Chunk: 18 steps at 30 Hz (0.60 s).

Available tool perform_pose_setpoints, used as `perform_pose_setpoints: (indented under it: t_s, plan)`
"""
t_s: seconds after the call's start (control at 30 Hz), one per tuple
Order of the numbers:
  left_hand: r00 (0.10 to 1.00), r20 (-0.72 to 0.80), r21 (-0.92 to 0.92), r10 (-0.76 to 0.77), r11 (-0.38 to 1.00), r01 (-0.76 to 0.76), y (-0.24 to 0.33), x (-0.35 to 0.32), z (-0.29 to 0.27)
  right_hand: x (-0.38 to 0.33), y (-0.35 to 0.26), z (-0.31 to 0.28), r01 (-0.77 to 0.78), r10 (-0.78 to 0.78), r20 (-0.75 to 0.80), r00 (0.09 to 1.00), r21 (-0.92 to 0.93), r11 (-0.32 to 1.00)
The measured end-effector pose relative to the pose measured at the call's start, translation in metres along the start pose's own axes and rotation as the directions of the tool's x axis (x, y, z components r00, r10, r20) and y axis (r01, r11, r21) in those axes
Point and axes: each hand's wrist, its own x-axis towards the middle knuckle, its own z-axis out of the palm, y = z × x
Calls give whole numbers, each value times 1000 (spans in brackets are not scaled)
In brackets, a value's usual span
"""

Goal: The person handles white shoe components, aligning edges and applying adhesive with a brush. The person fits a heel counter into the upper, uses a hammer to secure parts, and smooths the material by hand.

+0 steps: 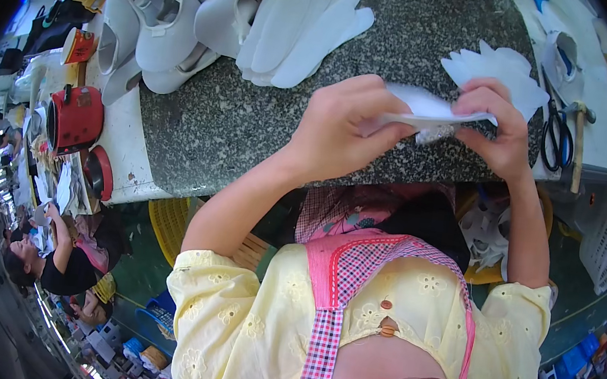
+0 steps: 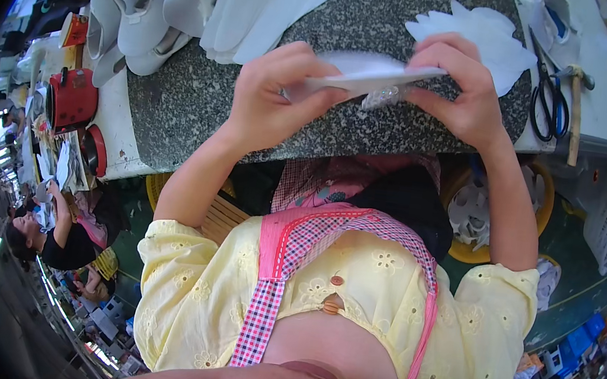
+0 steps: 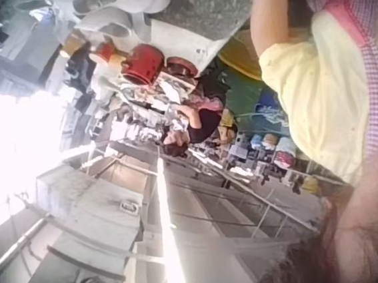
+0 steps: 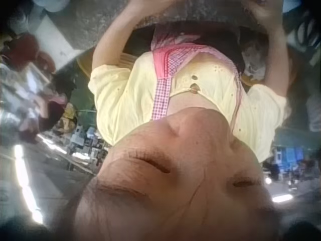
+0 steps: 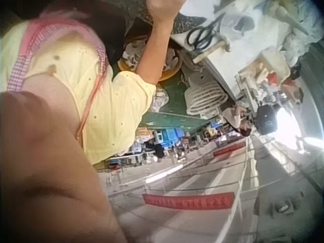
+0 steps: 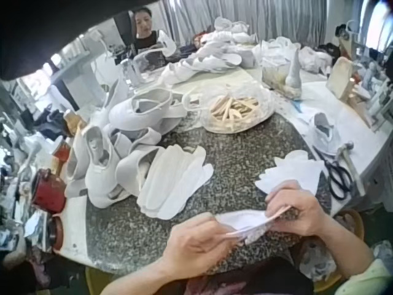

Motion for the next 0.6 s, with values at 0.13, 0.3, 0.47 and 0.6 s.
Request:
perform_pose_setpoints:
  t_s: [0.13, 0.3, 0.47, 0.6]
  plan:
    - [775, 308, -879, -553, 147, 454, -4, -7, 2, 5, 6, 2, -375, 398, 196, 896, 814, 444]
    - [820, 323, -782, -472, 354, 512, 5, -3, 6, 23, -13, 4, -420, 450, 240, 860, 834, 358]
    - [752, 250, -877, -610, 187, 443, 14, -1, 12, 24, -19, 14, -346, 503, 215, 837, 920, 182]
    - [707, 205, -963, -677, -9, 271, -2, -8, 13, 9, -24, 37, -171, 457, 192, 869, 981, -87]
